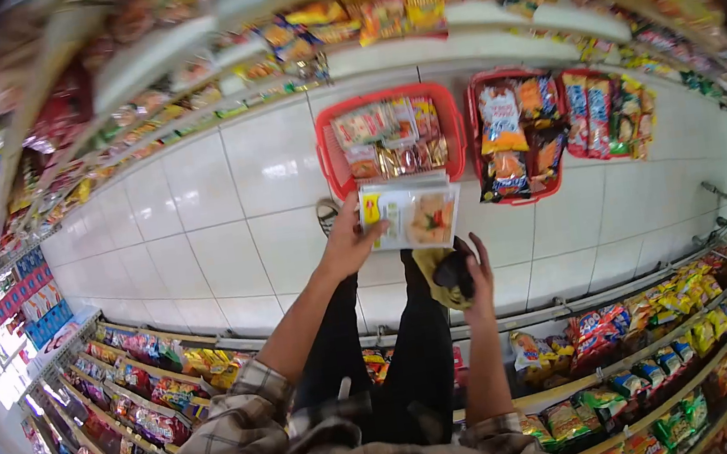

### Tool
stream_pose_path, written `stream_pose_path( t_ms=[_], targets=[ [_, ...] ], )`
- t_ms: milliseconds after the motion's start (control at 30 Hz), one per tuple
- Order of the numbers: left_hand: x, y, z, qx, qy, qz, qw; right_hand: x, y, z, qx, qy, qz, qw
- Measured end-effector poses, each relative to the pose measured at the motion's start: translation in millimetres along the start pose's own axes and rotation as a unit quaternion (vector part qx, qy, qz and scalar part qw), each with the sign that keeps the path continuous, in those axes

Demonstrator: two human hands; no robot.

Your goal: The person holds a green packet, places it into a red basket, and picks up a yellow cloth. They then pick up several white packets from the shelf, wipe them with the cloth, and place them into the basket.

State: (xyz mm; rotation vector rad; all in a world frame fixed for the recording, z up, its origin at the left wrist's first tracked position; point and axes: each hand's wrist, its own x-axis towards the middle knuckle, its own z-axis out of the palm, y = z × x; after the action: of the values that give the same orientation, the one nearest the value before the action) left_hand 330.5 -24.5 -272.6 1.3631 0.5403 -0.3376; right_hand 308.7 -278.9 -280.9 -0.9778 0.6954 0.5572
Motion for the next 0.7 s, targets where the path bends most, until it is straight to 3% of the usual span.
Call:
stream_pose_path(
  t_ms=[33, 133, 167, 267, 400, 500, 567, 700],
  targets=[
    [-27, 22, -6, 0.024, -0.01, 0.012, 1.0, -23, -33, 19, -0.014, -0.067, -0.004, 0.998],
    [-94, 87, -14, 0.096, -0.024, 0.076, 0.992, -74, -92, 72, -0.235, -0.178, -0.035, 0.955],
    [-111, 106, -16, 0.12, -0.025, 0.1, 0.987, -88, -102, 89, -0.286, -0.202, -0.01, 0.936],
    [-158, 143, -19, 0.161, 0.03, 0.12, 0.979, -112, -100, 123, -0.373, -0.221, -0.048, 0.9],
    [-206, 193, -22, 0.16, 0.08, 0.121, 0.976, -174, -115, 181, -0.339, -0.143, -0.085, 0.926],
    [-227, 202, -26, 0.169, 0.135, 0.271, 0.938, -189, -113, 197, -0.34, -0.161, -0.17, 0.911],
    [-240, 210, -22, 0.11, 0.155, 0.291, 0.938, -203, -115, 207, -0.335, -0.168, -0.191, 0.908],
    [-261, 236, -14, 0.081, 0.201, 0.349, 0.911, -198, -117, 212, -0.34, -0.195, -0.368, 0.843]
  ],
)
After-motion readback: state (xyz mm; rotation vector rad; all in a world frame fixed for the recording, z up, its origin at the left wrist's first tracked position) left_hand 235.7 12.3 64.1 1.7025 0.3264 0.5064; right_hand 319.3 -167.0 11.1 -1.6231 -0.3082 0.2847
